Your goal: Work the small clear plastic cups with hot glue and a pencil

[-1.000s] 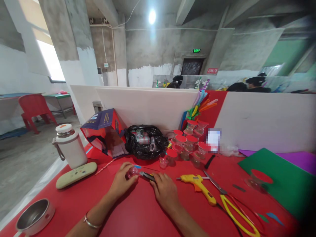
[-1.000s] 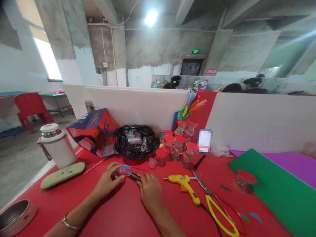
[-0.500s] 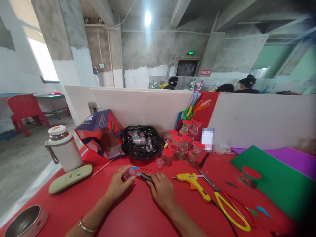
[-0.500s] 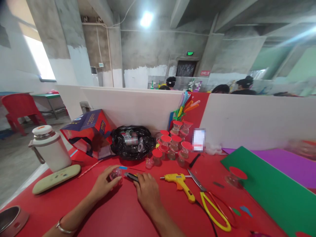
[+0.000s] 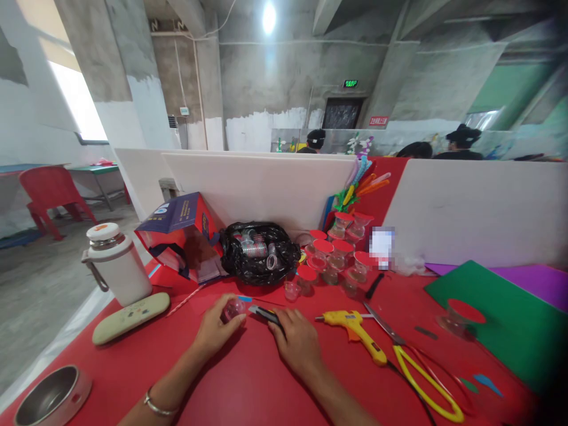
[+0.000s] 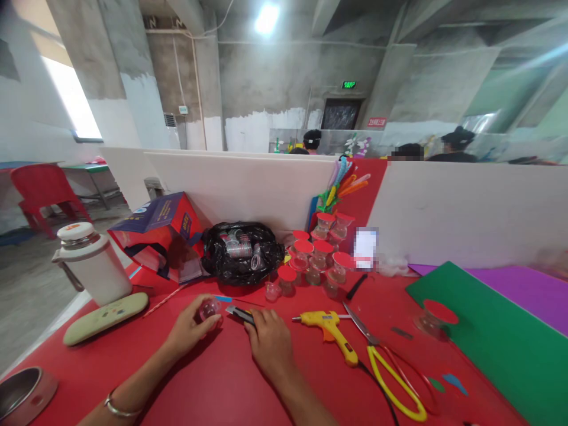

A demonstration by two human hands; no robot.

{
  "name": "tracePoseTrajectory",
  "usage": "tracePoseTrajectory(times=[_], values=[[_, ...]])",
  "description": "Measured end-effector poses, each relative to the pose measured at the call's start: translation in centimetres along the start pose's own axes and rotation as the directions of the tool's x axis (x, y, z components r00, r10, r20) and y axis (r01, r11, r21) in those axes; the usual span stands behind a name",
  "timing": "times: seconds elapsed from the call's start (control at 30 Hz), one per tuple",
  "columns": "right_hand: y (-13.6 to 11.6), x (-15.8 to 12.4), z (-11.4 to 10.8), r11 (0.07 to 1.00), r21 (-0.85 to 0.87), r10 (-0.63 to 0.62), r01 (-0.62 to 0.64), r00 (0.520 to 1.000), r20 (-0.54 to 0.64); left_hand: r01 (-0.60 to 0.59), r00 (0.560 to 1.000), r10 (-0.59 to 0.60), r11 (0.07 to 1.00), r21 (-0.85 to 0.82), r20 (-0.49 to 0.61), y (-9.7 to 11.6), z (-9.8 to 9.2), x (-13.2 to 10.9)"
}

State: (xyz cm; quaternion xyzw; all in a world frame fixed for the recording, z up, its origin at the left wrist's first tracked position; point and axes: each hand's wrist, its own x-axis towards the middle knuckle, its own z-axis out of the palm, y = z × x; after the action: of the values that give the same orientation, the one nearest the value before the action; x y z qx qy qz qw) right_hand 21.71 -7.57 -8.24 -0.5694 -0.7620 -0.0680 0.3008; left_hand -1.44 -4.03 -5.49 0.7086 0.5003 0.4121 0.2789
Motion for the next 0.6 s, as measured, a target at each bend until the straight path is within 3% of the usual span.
tracePoseTrajectory(times=[0.27, 0.6], values=[[-0.1, 0.2, -0.2, 1.000, 0.014, 0.014, -0.015, 0.999, 0.031, -0.031, 0.999, 0.030, 0.999, 0.041, 0.027, 1.1, -0.3, 0.2], [0.0, 0.0, 0.0, 0.999, 0.037, 0.020, -0.021, 0.999, 0.024, 0.037, 0.999, -0.037, 0.999, 0.015, -0.025, 1.3, -0.3, 0.2]])
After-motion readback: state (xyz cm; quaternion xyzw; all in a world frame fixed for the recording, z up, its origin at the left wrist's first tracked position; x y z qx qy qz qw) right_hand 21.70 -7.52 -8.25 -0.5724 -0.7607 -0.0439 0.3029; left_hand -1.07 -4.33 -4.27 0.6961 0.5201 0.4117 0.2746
